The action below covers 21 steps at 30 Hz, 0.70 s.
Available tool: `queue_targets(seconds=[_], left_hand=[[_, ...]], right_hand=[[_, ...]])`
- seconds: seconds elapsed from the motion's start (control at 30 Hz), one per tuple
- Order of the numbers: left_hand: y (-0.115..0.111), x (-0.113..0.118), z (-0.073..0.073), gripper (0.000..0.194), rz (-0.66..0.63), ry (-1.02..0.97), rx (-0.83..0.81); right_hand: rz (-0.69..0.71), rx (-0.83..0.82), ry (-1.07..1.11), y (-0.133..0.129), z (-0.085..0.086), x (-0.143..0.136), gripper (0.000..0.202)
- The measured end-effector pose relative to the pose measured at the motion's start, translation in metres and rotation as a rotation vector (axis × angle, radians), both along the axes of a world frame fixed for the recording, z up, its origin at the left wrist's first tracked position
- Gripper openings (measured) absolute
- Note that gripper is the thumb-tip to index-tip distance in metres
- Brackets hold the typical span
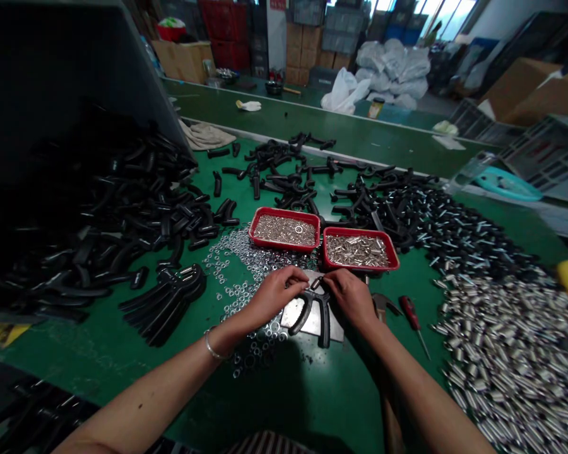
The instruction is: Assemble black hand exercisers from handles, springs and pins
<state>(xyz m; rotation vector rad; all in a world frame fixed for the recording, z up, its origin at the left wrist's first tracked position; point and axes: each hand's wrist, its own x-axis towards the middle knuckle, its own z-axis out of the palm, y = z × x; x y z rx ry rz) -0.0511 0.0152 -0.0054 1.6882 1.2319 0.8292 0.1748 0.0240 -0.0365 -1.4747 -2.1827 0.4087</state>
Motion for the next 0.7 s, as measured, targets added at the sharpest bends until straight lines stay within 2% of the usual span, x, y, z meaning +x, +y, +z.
queue_targets(seconds=[0.17,0.37,0.5,0.6,0.7], left_hand=[[-0.008,-0.008,-0.003,0.017,0.014,-0.007,-0.069],[-0.008,-0.01,-0.004,0.011,0.032,0.01,0.0],[-0.007,-0.008,-0.006,0.009,0.0,0.072,0.107],[-0.007,-0.005,-0.008,0.01,-0.042,0.174,0.24],[-0.007,0.001,-0.01,0.01,-0.098,0.31,0.354]], right_hand=[[-0.019,0.018,-0.039,0.002,0.001,-0.003,0.024],[-0.01,0.038,-0.214,0.004,0.004,-0.007,0.023],[0.053,0.086,-0.466,0.005,0.021,-0.019,0.018],[0.136,0.077,-0.536,0.006,0.034,-0.03,0.019],[0.178,0.052,-0.588,0.009,0.037,-0.032,0.018]])
